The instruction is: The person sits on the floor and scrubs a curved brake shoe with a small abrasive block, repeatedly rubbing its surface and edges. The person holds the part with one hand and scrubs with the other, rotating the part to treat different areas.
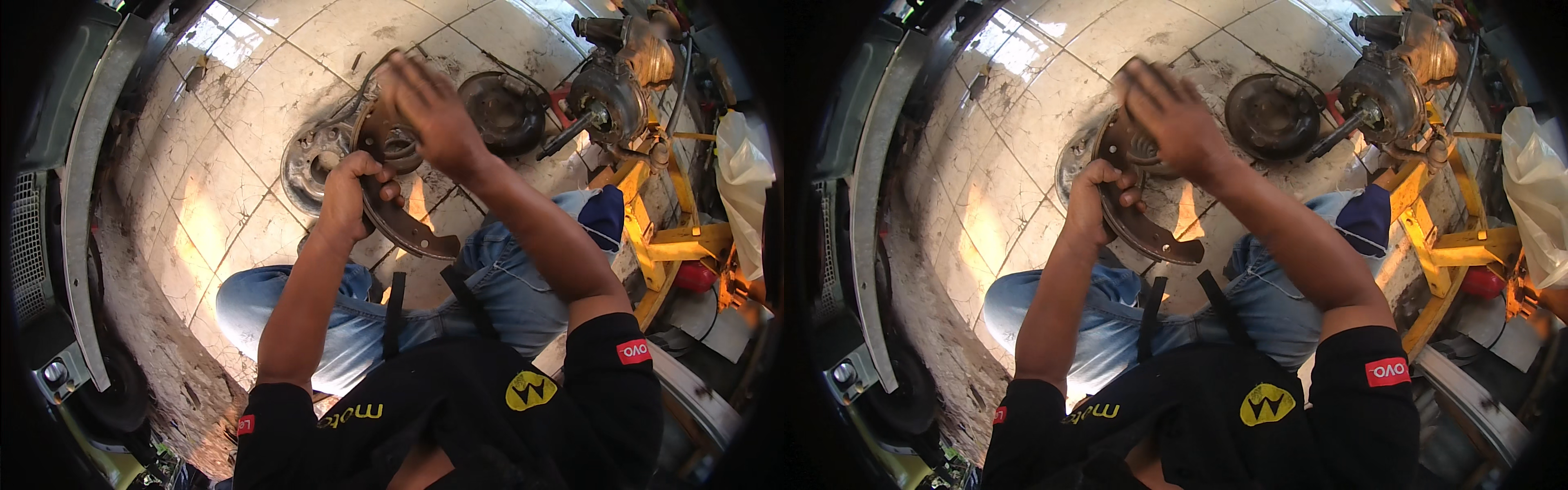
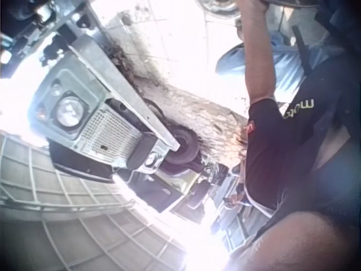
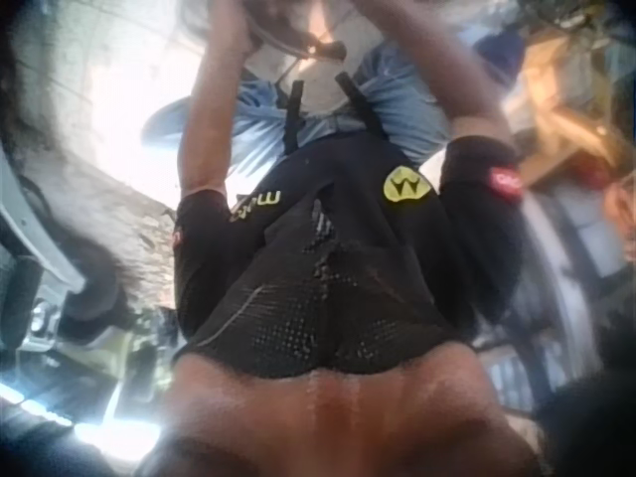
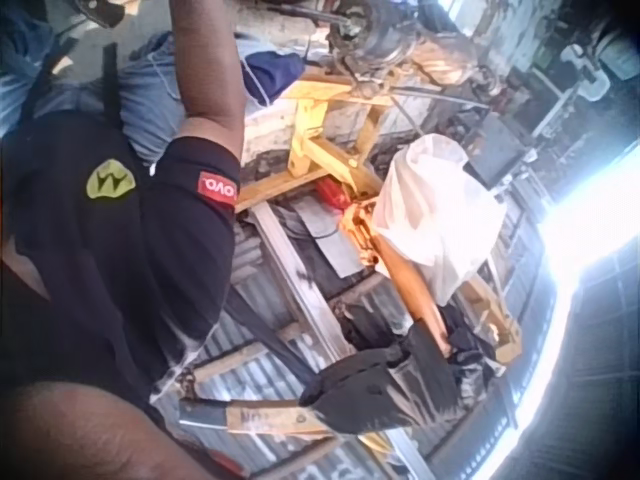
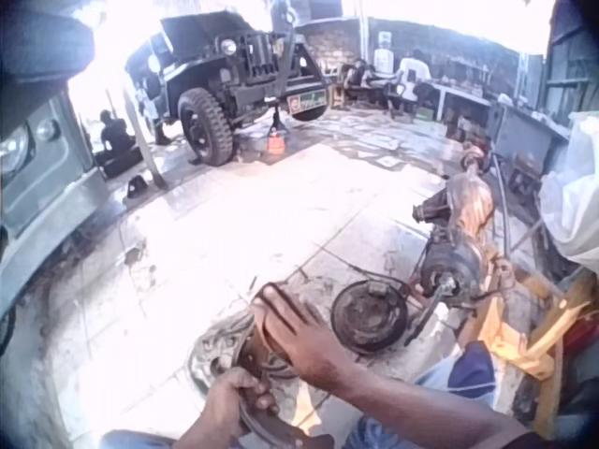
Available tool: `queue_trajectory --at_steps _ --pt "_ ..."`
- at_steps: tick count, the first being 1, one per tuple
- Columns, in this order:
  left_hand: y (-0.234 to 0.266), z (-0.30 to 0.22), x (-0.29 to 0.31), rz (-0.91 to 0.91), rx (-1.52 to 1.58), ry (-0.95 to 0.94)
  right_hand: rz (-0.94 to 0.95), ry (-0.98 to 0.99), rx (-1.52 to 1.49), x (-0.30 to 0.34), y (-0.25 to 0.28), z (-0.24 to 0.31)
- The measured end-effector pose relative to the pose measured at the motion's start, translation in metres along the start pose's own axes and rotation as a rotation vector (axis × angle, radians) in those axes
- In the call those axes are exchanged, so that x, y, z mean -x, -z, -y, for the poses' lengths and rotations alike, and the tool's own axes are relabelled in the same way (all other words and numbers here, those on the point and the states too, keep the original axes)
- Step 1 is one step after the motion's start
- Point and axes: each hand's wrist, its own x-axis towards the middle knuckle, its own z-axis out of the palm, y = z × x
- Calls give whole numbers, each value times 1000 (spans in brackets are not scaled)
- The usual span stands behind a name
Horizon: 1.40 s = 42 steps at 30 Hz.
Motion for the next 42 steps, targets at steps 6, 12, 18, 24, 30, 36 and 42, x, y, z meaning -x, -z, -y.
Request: queue_trajectory --at_steps 6,12,18,24,30,36,42 --pt "0 1 4 28 50 27 15 -329 -263 10 -21 -39" --pt "-3 -3 3 -15 125 67 147 1 144 11 -22 -9" --pt "3 -4 1 -1 179 100 62 -40 47 7 -15 -13" --pt "1 0 3 6 172 121 263 -245 41 8 -18 -23" --pt "6 3 -1 26 254 142 159 89 -41 16 -14 7" --pt "7 5 1 25 200 136 113 -134 9 8 -5 -11" --pt "4 3 5 10 129 135 310 -155 62 13 -14 -9"
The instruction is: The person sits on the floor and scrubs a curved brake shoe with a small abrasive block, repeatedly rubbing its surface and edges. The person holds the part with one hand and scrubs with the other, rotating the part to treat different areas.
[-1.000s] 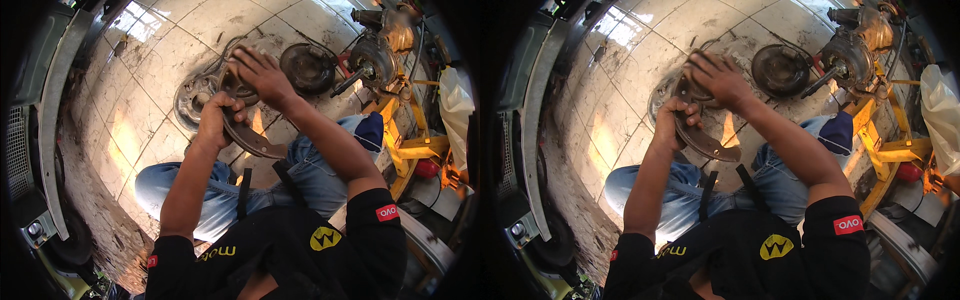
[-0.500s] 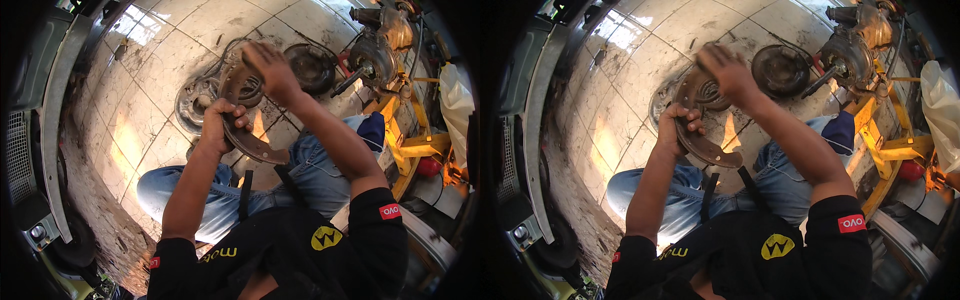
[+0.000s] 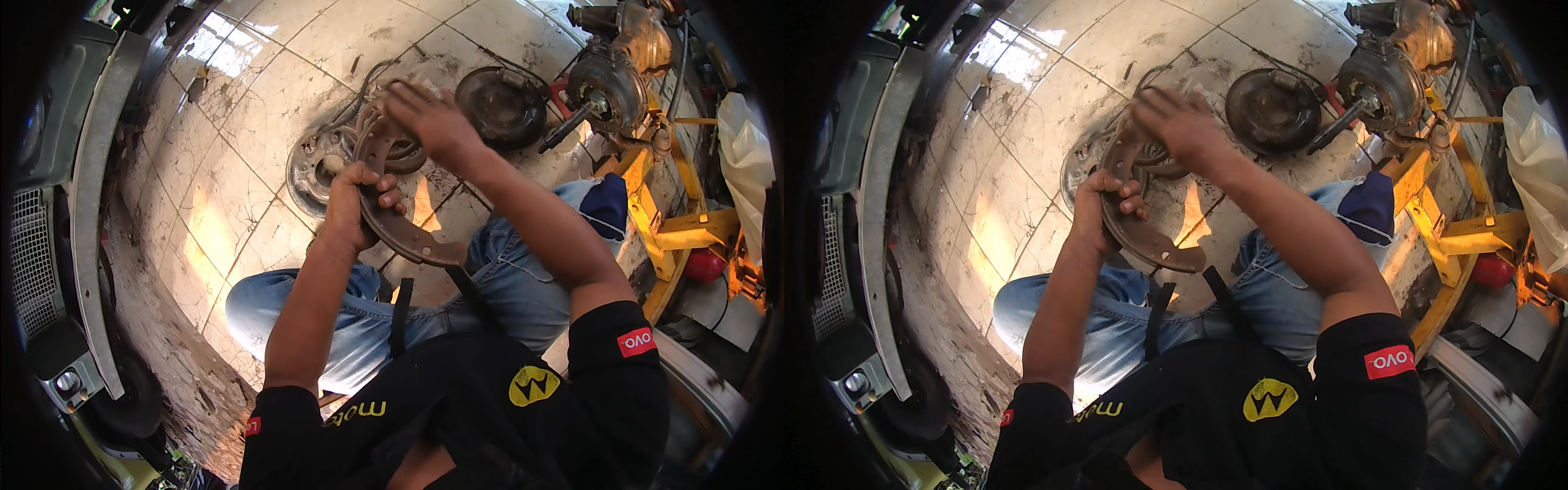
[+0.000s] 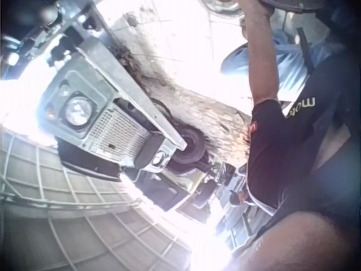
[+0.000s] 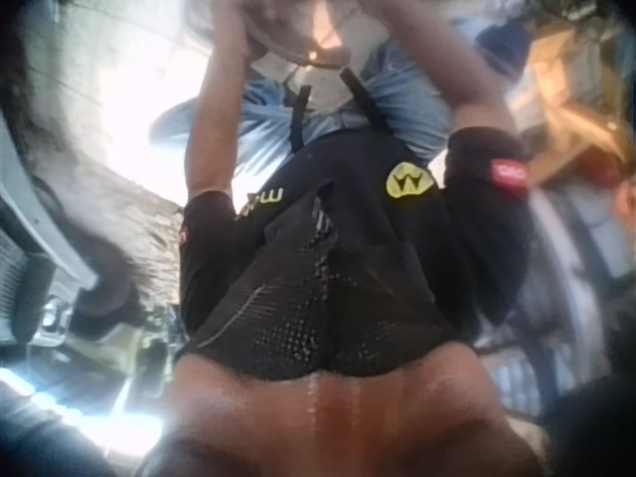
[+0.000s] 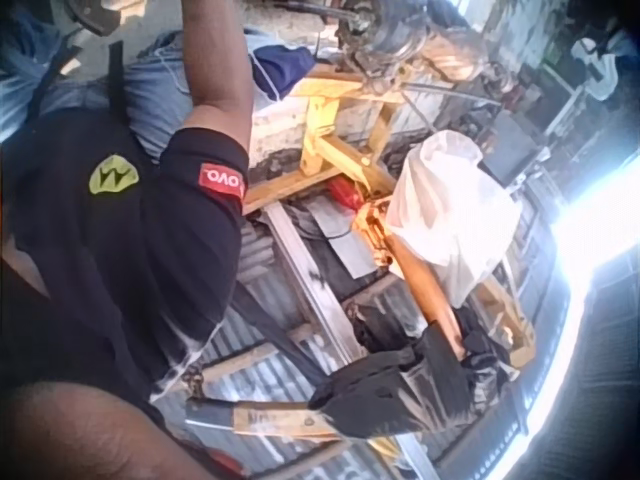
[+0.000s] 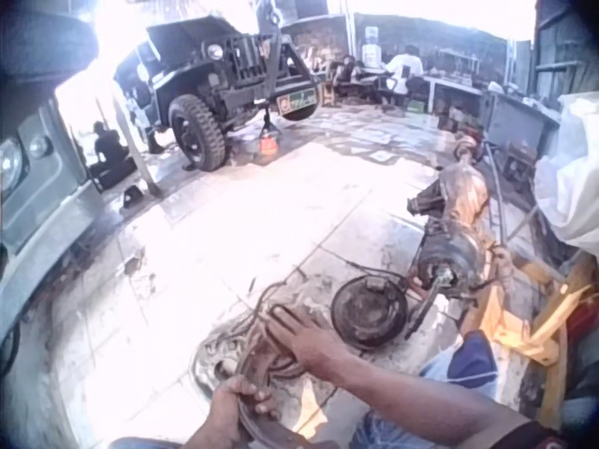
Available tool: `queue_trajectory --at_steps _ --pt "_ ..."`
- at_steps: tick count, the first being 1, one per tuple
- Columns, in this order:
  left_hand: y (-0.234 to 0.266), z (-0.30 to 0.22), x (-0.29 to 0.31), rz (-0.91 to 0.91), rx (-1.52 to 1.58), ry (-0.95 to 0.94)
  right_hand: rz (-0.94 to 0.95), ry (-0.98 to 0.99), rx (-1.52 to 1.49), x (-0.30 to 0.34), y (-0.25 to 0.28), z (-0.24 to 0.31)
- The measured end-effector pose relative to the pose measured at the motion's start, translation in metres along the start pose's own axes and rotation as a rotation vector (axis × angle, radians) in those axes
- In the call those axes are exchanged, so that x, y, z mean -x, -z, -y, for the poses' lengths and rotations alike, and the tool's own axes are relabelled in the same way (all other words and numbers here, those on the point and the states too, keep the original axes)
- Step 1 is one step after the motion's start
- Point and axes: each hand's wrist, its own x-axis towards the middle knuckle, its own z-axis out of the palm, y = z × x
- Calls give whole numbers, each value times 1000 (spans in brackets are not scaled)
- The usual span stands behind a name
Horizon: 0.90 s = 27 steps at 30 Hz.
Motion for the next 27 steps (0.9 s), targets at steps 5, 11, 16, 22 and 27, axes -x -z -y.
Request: queue_trajectory --at_steps 5,11,16,22,27 --pt "2 2 -4 -6 57 -14 -222 148 -27 0 7 13" --pt "-2 0 0 -14 -2 -23 39 -90 35 -7 6 -4" --pt "2 -5 -7 -12 56 -48 -201 159 -38 1 -1 14" --pt "-3 1 1 7 -27 -42 -138 -161 47 -6 6 -17" --pt "-5 -5 0 -43 6 -81 -161 104 -10 0 6 14"
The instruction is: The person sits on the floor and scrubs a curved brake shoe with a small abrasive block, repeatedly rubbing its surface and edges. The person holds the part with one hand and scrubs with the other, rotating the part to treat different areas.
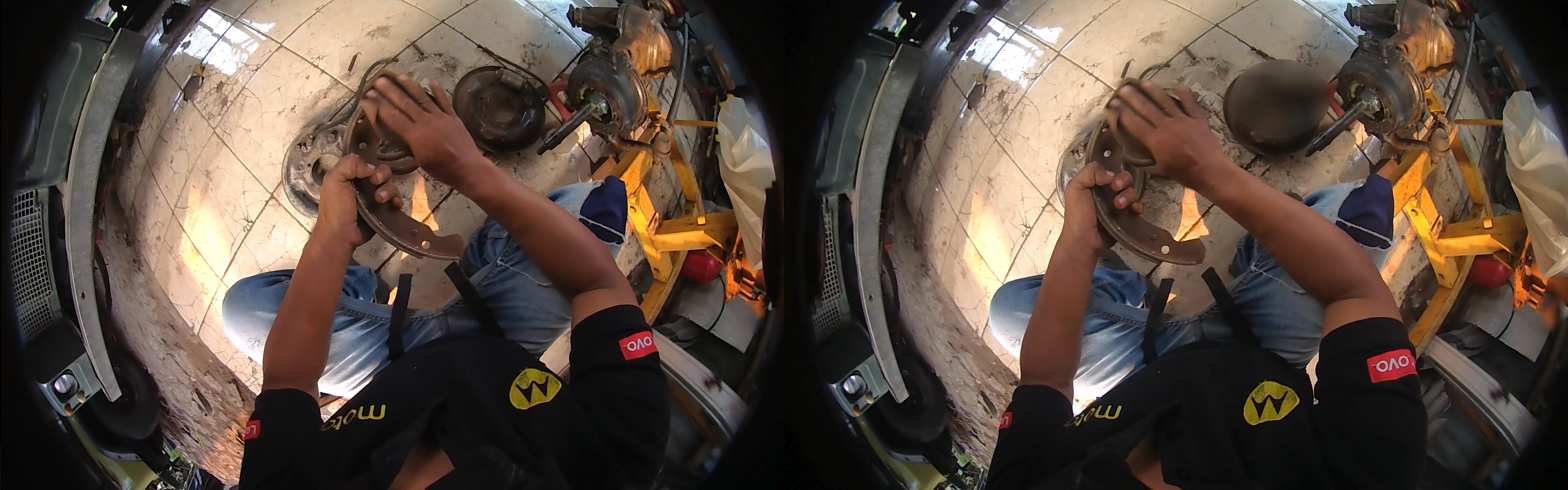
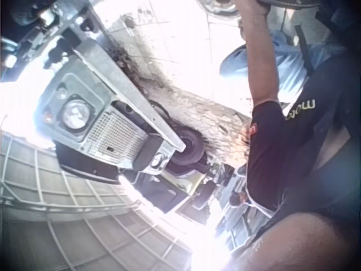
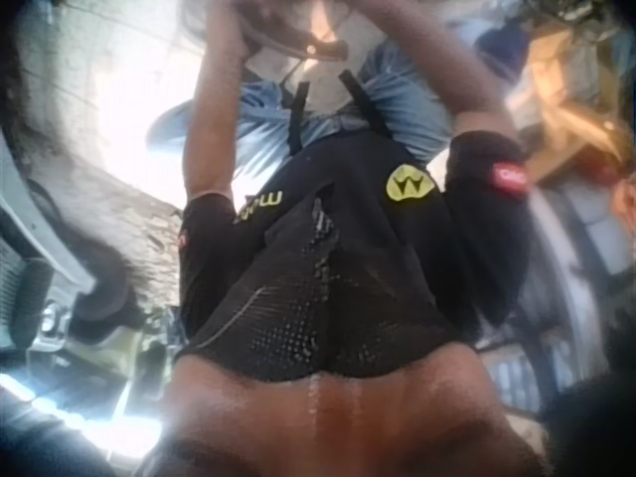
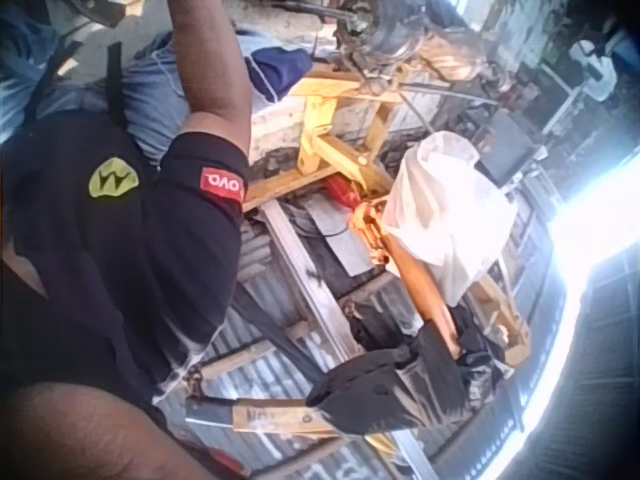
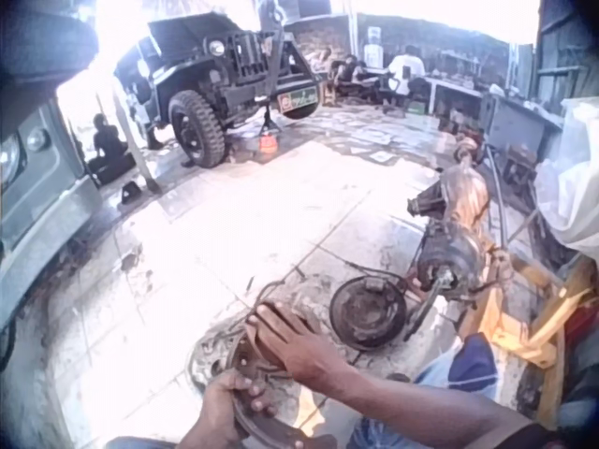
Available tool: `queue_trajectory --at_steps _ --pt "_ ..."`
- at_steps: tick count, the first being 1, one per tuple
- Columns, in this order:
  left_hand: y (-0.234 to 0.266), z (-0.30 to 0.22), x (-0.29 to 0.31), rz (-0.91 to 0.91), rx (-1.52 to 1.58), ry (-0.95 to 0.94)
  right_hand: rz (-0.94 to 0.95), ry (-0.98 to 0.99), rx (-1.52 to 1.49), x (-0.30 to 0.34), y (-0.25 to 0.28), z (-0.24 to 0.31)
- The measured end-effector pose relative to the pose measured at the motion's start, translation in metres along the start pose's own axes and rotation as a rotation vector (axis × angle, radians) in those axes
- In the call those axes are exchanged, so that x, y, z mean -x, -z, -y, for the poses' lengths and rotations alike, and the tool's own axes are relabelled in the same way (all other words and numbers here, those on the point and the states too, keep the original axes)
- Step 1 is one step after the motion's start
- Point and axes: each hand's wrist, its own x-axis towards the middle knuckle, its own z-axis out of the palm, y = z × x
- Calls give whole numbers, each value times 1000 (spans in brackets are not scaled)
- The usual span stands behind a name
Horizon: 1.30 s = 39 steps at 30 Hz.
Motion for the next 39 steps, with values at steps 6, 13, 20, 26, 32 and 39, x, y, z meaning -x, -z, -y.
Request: queue_trajectory --at_steps 6,13,20,26,32,39 --pt "5 1 -6 4 24 2 -117 -52 -94 -6 9 -9" --pt "3 5 0 59 -55 25 74 -252 -36 -5 -1 -27" --pt "2 2 -1 60 -102 -35 -40 -6 -38 -1 -3 -7" --pt "2 4 1 22 -290 -194 -180 -198 -345 -7 11 -33" --pt "-11 7 9 -72 -381 -224 -19 -54 -104 -6 9 -22" --pt "-3 7 2 -77 -477 -302 -82 125 -177 -6 31 -2"
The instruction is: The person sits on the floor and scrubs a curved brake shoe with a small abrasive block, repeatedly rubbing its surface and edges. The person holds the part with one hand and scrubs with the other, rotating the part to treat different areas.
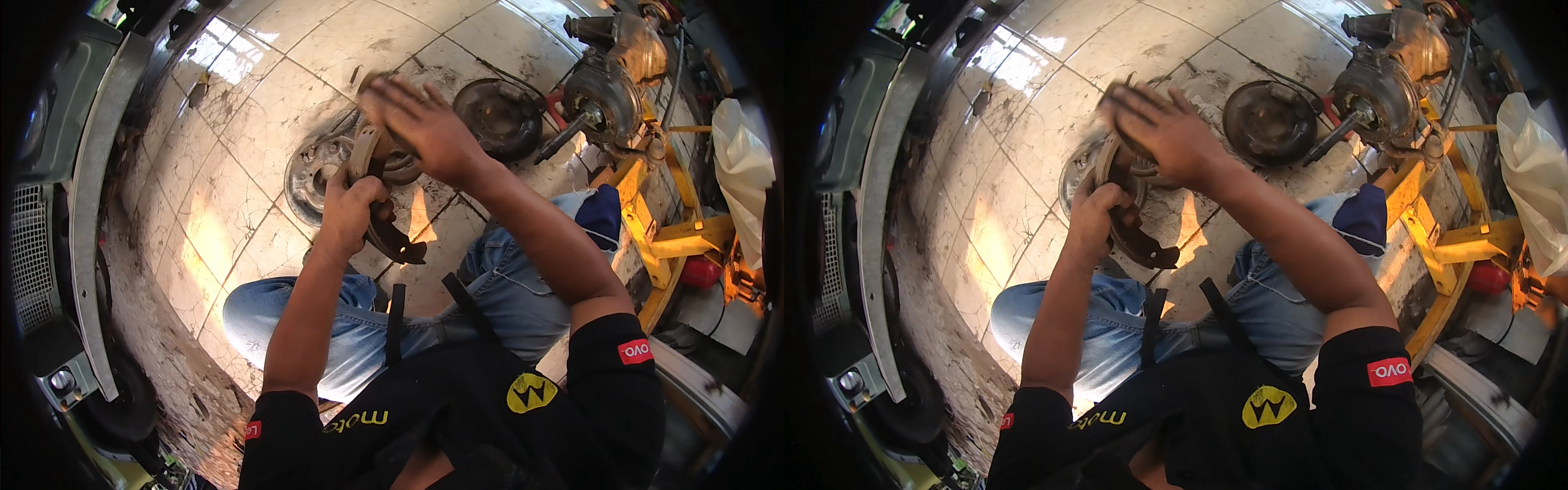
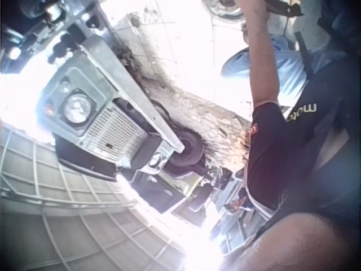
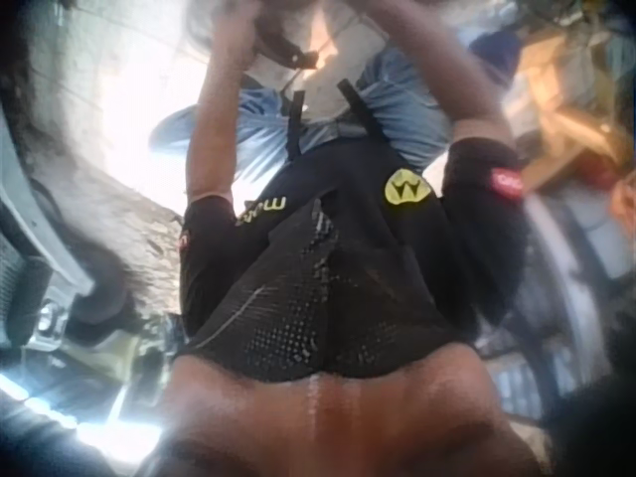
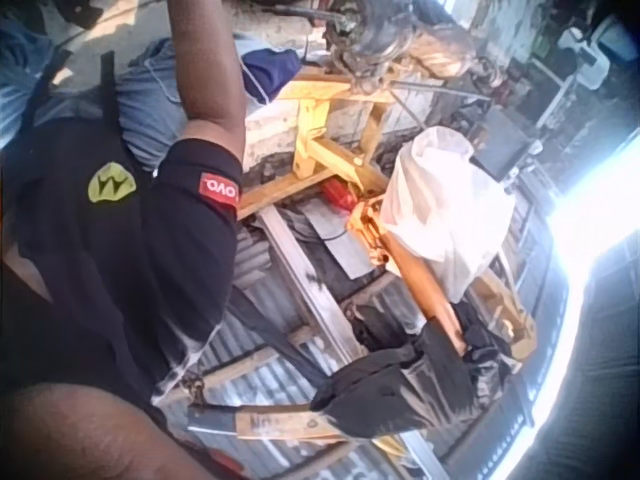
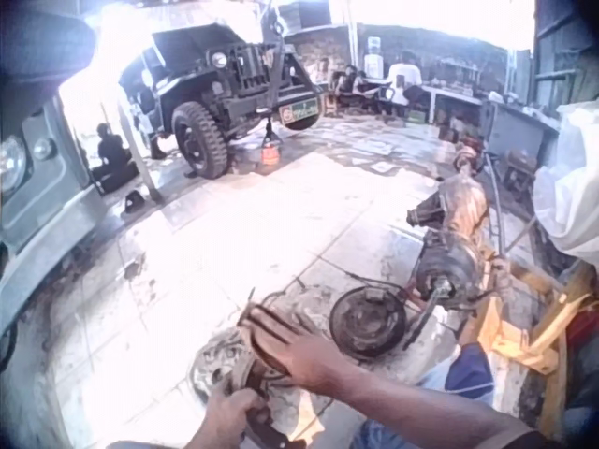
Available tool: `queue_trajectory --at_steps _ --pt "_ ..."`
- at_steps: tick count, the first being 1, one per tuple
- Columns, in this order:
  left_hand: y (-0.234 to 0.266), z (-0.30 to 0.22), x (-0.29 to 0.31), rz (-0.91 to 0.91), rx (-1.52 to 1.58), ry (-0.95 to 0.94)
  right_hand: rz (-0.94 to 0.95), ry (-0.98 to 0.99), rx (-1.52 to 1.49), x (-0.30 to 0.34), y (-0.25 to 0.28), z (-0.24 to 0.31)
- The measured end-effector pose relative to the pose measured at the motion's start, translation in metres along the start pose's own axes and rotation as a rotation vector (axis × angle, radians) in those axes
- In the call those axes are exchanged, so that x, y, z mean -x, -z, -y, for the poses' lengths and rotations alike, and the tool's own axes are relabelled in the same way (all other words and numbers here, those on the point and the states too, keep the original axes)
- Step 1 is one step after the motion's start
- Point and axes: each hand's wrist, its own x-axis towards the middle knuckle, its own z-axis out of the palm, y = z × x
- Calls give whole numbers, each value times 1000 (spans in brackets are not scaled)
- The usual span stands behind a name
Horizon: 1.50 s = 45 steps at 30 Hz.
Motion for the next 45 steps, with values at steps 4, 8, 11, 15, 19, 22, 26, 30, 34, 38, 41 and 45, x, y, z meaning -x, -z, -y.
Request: queue_trajectory --at_steps 4,8,11,15,19,22,26,30,34,38,41,45 --pt "4 1 2 1 -65 -6 195 -453 -120 -1 -7 -37" --pt "12 -3 -3 -152 -1074 -420 -102 -184 -252 -3 15 -28" --pt "16 -19 -5 -120 -1510 -439 103 124 85 5 20 -5" --pt "24 -21 2 -155 -1546 -480 702 -337 381 5 27 -24" --pt "20 -22 4 -185 -1458 -556 116 -168 257 17 13 -16" --pt "21 -19 1 -139 -1530 -525 135 -207 336 16 13 -13" --pt "20 -16 3 -137 -1572 -539 73 -421 323 13 25 -25" --pt "19 -9 -2 -116 -1588 -577 98 -162 52 15 21 -20" --pt "23 -2 -1 -81 -1690 -599 564 -329 314 14 21 -24" --pt "23 1 0 -116 -1576 -660 255 -353 263 14 20 -20" --pt "22 1 -2 -117 -1581 -682 117 -235 252 17 19 -18" --pt "23 -2 2 -174 -1447 -636 296 -512 157 20 21 -35"
